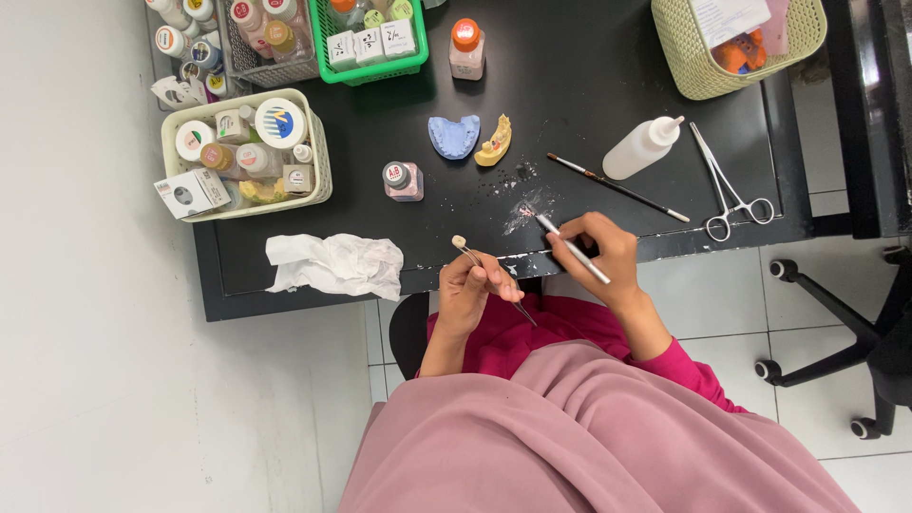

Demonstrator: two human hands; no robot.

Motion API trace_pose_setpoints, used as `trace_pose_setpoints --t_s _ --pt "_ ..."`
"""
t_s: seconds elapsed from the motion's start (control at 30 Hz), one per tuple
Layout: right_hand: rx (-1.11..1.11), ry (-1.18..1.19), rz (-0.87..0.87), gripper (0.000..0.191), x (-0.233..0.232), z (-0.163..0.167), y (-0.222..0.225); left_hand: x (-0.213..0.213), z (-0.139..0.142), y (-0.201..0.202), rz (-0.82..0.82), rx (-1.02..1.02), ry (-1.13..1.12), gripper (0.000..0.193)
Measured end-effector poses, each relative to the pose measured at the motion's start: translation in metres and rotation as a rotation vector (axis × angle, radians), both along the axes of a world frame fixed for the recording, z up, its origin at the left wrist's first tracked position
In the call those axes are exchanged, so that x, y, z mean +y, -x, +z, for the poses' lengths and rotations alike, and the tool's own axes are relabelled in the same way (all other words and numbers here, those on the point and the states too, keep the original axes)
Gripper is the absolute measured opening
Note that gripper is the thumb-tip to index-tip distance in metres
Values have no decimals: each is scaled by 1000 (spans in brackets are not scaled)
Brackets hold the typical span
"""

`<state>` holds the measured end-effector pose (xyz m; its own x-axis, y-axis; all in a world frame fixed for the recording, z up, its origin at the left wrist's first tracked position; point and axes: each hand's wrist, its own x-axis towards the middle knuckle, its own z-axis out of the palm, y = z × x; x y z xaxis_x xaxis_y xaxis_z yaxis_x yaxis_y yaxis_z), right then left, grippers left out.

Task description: The person sits at a black lab bench and uses a fine brush to apply pink ceramic powder onto a small dental prosthetic held on a stick, wiping excess on the bench. They then hold a round plaster model and use tweezers to position small prosthetic parts on it, and finally open a bottle of pink powder and scoop material with a spatula-like tool.

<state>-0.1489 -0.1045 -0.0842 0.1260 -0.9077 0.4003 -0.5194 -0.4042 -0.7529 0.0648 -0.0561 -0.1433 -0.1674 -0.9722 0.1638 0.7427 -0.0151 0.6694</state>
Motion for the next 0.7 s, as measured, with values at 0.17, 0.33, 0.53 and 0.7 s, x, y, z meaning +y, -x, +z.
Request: trace_pose_setpoints --t_s 0.17,0.33,0.53,0.7 --pt "-2 -49 -195 18 -3 0 -2 2 0 0 3 7 -14 36" --pt "51 74 -52 17 -2 2 -4 3 1 2 13 3 -6 35" --pt "2 36 -46 16 1 1 1 3 2 4 12 3 -12 35" --pt "-10 -38 -185 22 0 0 1 3 1 6 11 11 -11 35"
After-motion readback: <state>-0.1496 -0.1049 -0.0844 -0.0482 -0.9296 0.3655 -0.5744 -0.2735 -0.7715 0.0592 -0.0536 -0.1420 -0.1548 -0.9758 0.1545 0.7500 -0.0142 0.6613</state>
